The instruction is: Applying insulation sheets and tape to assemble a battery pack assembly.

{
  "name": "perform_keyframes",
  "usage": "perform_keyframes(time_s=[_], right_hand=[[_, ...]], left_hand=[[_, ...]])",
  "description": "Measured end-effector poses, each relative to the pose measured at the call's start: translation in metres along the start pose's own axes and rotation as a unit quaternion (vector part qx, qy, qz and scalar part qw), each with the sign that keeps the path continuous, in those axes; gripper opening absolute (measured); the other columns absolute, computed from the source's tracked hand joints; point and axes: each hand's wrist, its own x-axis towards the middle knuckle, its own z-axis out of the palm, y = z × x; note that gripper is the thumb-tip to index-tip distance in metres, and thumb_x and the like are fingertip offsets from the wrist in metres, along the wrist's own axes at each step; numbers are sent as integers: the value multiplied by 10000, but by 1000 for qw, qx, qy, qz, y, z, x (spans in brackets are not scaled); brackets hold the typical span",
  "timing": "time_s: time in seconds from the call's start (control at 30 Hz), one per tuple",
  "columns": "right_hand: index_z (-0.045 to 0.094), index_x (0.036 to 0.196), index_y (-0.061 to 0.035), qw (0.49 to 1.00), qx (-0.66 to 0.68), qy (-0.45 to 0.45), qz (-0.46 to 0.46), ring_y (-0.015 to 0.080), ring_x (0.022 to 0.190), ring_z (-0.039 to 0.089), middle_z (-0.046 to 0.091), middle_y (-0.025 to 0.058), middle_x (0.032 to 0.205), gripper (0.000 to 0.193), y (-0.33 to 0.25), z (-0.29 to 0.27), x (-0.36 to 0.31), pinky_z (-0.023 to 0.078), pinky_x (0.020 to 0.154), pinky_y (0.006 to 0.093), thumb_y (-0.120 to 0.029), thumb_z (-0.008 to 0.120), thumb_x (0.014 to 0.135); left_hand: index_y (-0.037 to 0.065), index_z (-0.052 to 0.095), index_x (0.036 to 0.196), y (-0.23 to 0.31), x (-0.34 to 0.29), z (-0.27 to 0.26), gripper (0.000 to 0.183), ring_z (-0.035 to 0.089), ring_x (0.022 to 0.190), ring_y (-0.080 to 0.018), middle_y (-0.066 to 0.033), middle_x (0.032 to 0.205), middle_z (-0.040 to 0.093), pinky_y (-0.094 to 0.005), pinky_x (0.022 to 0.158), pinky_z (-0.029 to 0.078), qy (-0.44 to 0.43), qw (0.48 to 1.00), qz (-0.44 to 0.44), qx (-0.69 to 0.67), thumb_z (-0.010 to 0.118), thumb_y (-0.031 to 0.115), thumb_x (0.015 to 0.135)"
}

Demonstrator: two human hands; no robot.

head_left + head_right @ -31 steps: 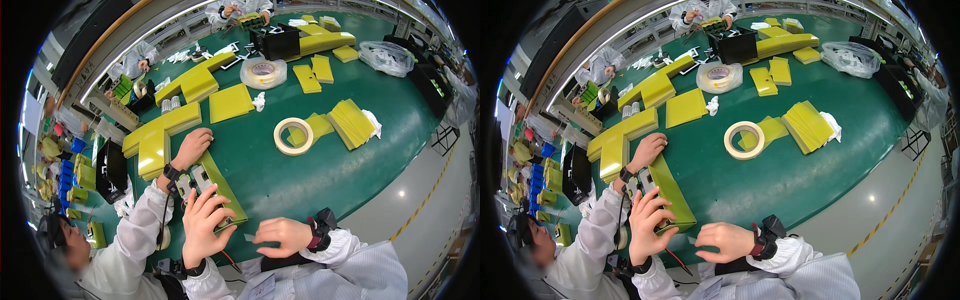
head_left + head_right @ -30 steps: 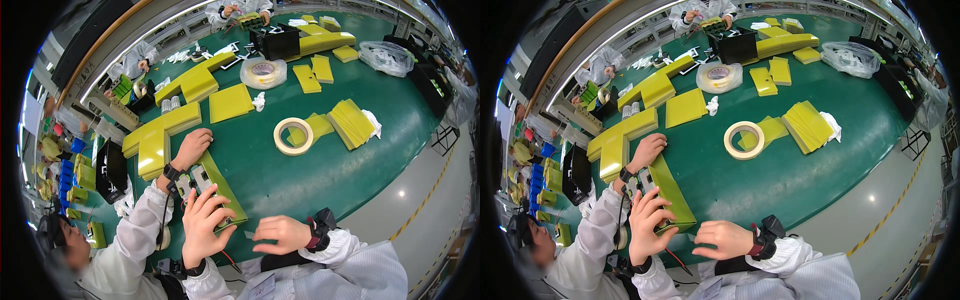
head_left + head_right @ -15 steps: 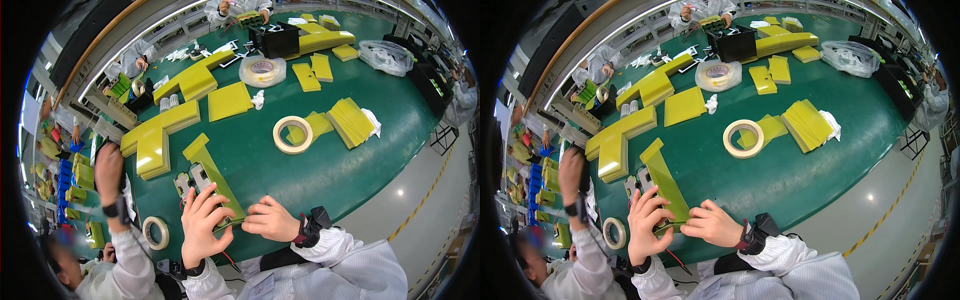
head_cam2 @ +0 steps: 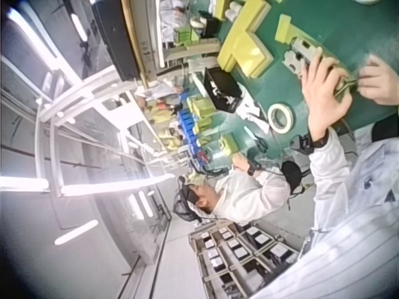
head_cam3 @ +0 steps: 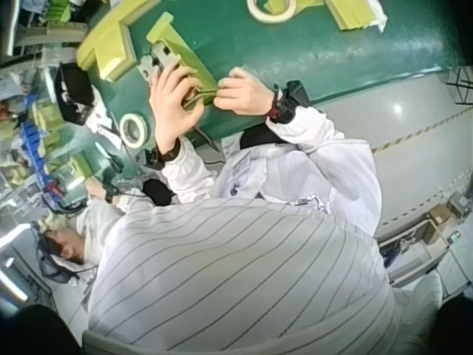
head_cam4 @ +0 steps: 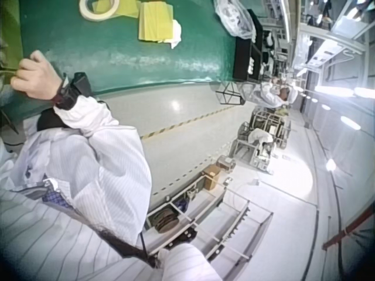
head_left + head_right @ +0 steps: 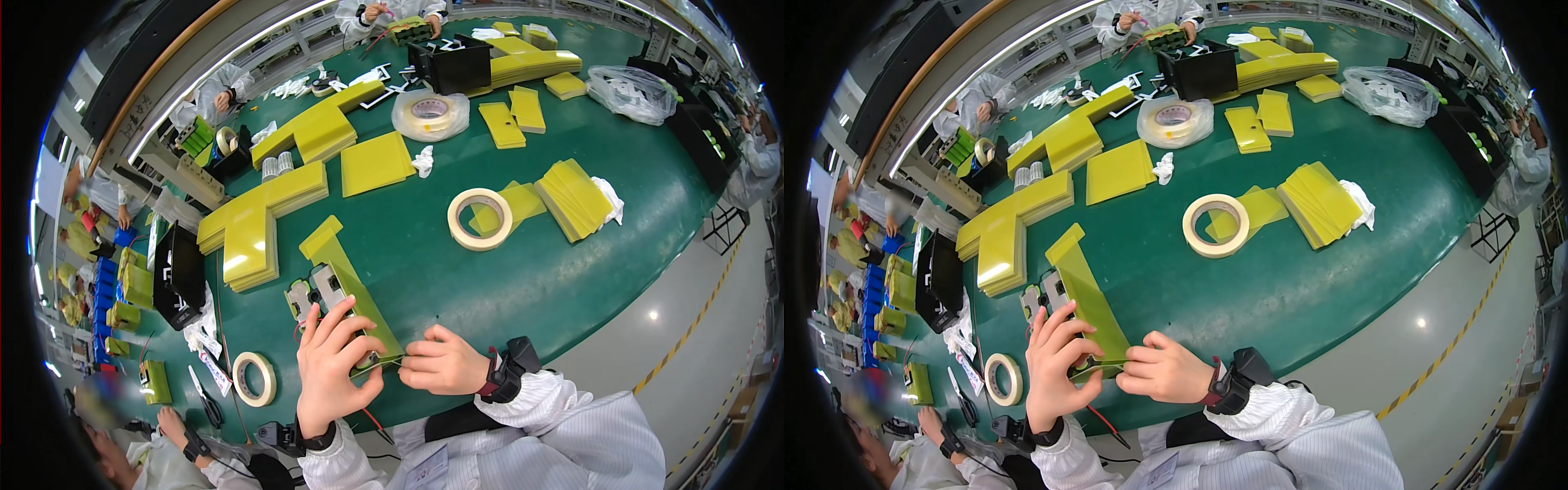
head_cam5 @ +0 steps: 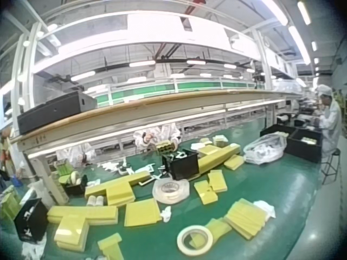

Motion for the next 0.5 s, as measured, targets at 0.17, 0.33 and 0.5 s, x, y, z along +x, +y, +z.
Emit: perform_keyframes(time_s=[0.17, 0.33, 0.5], right_hand=[[522, 819, -142, 991, -96, 29, -87, 117, 768, 541, 520, -42, 718, 133, -2, 3, -3, 398, 674, 258, -116, 628, 743], [501, 797, -137, 993, -44, 21, -106, 105, 771, 570, 568, -23, 755, 187, -1, 3, -4, 386, 615, 257, -71, 675, 781], [507, 775, -115, 988, 36, 19, -150, 125, 769, 575, 579, 6, 769, 179, -5, -3, -4, 386, 600, 262, -74, 682, 770]], left_hand=[[130, 609, 746, 0, 1, 1, 230, 499, 1206, -320, -37, 957, 598, -558, 1056, 267, -1, 1000, 1, 3, 669, 105, 524], [132, 607, 749, 0, 0, 1, 229, 494, 1213, -314, -33, 967, 597, -556, 1057, 265, -4, 1000, 2, 7, 676, 108, 532], [135, 608, 748, -2, -1, 0, 229, 494, 1213, -314, -34, 961, 599, -552, 1061, 256, 0, 1000, 2, 2, 675, 106, 532]])
